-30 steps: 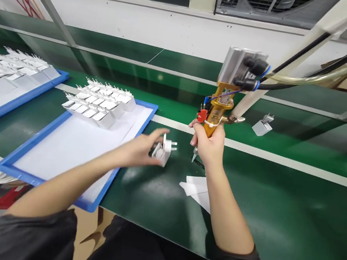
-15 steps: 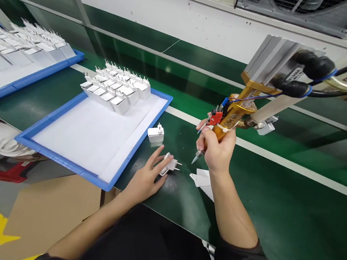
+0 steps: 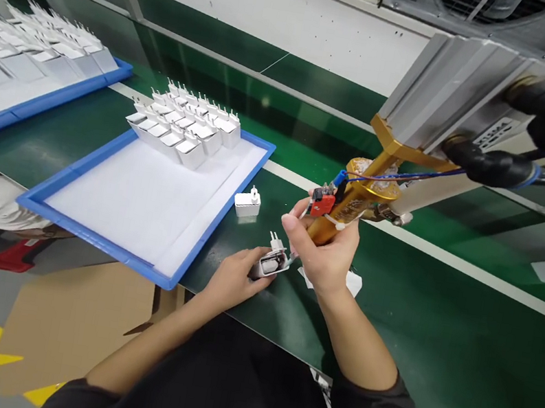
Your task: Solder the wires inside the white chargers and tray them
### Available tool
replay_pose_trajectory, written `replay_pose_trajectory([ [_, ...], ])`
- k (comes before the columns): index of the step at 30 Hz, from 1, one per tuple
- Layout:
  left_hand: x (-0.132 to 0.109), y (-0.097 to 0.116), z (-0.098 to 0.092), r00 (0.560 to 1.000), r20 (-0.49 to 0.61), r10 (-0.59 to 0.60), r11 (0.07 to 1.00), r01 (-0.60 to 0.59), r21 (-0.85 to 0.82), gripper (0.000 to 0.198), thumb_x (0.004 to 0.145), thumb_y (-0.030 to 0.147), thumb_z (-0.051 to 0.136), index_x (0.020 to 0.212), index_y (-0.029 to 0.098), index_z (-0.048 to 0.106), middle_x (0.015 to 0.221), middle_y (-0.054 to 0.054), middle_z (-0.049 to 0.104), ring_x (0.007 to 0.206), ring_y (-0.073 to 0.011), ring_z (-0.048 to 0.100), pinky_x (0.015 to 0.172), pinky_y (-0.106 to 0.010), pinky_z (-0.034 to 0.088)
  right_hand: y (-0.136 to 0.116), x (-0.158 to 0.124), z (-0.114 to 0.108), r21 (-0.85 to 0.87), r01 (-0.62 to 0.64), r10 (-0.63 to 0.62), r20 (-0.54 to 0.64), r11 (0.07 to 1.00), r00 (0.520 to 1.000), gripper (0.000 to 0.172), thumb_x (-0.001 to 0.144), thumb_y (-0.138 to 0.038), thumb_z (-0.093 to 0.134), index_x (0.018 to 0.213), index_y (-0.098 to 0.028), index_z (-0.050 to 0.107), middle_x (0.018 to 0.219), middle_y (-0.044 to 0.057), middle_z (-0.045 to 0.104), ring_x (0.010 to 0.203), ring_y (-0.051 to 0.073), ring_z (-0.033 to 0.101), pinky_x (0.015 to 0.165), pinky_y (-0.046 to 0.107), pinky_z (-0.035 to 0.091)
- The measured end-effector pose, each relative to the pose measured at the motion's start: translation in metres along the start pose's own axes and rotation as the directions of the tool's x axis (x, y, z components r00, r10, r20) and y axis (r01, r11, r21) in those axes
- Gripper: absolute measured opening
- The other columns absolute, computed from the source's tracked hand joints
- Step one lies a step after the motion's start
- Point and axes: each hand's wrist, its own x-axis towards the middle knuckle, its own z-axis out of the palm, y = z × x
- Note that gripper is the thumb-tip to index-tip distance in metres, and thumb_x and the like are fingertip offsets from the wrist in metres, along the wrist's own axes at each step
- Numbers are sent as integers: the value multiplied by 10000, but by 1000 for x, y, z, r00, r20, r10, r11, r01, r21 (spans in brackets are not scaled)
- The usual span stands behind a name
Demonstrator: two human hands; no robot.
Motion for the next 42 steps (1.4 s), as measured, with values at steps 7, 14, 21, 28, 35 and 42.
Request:
replay_pose_trajectory([
  [7,0,8,-18,997,-39,73,997,-73,17,392,813,331,668,1184,230,596,851,-19,617,799,-187,612,737,-298,510,0,2,5,-82,49,-52,-44,995,998,264,752,-284,745,801,-222,493,651,-40,544,535,91,529,549,289,483],
  [14,2,15,-25,996,-33,85,996,-85,-10,366,822,319,654,1169,218,592,958,-40,669,871,-197,636,766,-302,509,4,1,6,-90,30,-32,-19,996,999,234,806,-315,642,946,-250,465,581,-72,453,445,86,441,471,291,422],
  [21,3,12,-24,995,-39,94,996,-94,-1,367,817,316,652,1165,212,596,983,-49,674,903,-211,643,766,-306,506,4,0,6,-71,51,-53,-26,996,998,386,778,-276,663,1089,-256,435,793,-12,597,473,73,444,501,301,437],
  [28,4,10,-23,996,-34,88,996,-87,17,364,813,327,659,1157,224,597,871,-22,649,809,-189,632,738,-296,503,4,0,6,-36,24,-24,-13,999,1000,211,804,-236,606,952,-245,456,845,-11,620,429,40,397,420,267,370],
  [35,3,10,-23,997,-23,74,997,-75,-6,372,815,328,653,1168,225,599,951,-38,668,868,-202,643,766,-305,509,5,0,7,-88,42,-43,-16,995,999,193,808,-323,637,826,-233,468,802,-4,606,482,63,442,471,275,424],
  [42,2,10,-22,998,-30,61,998,-62,-29,375,805,337,649,1158,218,607,952,-45,680,859,-208,650,748,-308,504,1,0,6,-91,75,-74,9,993,997,235,810,-309,653,769,-225,437,750,-12,585,495,64,449,507,283,452],
])
